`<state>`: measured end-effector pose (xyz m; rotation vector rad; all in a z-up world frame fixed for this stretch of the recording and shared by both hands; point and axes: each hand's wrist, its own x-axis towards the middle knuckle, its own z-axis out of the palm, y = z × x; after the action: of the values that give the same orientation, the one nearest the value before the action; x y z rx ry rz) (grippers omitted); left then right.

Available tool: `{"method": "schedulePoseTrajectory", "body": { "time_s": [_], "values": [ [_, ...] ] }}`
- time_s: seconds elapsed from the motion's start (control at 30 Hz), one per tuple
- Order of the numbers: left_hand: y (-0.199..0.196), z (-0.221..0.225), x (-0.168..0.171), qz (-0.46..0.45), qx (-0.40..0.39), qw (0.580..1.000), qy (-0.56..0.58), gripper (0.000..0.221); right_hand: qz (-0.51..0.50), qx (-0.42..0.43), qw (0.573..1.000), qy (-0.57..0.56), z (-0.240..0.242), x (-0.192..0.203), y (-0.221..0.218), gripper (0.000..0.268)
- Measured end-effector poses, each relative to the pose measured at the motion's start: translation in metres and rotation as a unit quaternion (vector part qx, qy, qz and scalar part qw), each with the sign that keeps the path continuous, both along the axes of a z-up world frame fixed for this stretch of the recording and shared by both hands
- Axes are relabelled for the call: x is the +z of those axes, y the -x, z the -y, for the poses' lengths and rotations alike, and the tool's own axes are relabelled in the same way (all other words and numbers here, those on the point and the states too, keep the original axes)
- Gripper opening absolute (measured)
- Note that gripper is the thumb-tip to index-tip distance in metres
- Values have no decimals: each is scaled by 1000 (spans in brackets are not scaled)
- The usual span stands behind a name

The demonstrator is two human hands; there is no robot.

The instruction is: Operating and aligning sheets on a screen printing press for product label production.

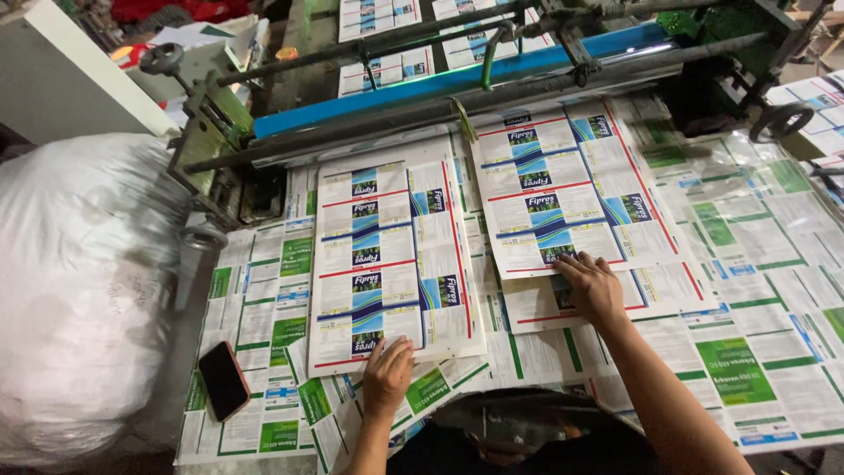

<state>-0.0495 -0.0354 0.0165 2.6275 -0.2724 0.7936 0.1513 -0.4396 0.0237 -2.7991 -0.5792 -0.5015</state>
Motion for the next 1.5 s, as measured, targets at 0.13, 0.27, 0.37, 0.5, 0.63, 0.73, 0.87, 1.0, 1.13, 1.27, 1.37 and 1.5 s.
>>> {"method": "schedulePoseTrajectory", "body": {
  "time_s": [0.13,0.27,0.37,0.5,0.63,0.73,0.87,1.0,1.13,1.27,1.37,1.5],
  "values": [
    [-2,2,2,-6,5,1000,-3,20,1,0,1000,-10,-7,7,-9,47],
    [-2,4,10,-19,13,1000,21,18,10,-12,1000,-15,-3,-3,-9,46],
    [-3,5,10,-15,24,999,22,18,12,-24,1000,-13,-2,-2,-6,48],
    [-3,5,15,-23,18,999,28,15,8,-34,999,-30,-3,2,-4,44],
    [-19,-16,-13,-154,32,986,50,13,9,-36,999,-30,-2,4,-4,41],
    [-27,-13,34,-250,76,965,29,13,19,-29,999,-31,-3,10,0,42],
    [-37,-5,54,-82,86,991,-55,15,25,-17,999,-40,-1,7,2,41],
    [-17,19,70,85,71,989,-93,17,45,-14,997,-57,-3,10,5,34],
    [-4,11,-5,4,24,998,-65,27,51,-15,996,-65,-5,16,7,32],
    [-7,-1,-39,-10,16,998,-64,29,43,-19,997,-60,-5,13,4,30],
    [-12,2,-22,-12,24,998,-53,33,43,-25,998,-43,-5,12,4,29],
    [-32,-2,-15,-15,15,999,-46,35,38,-32,998,-41,-6,12,5,31]
  ]
}}
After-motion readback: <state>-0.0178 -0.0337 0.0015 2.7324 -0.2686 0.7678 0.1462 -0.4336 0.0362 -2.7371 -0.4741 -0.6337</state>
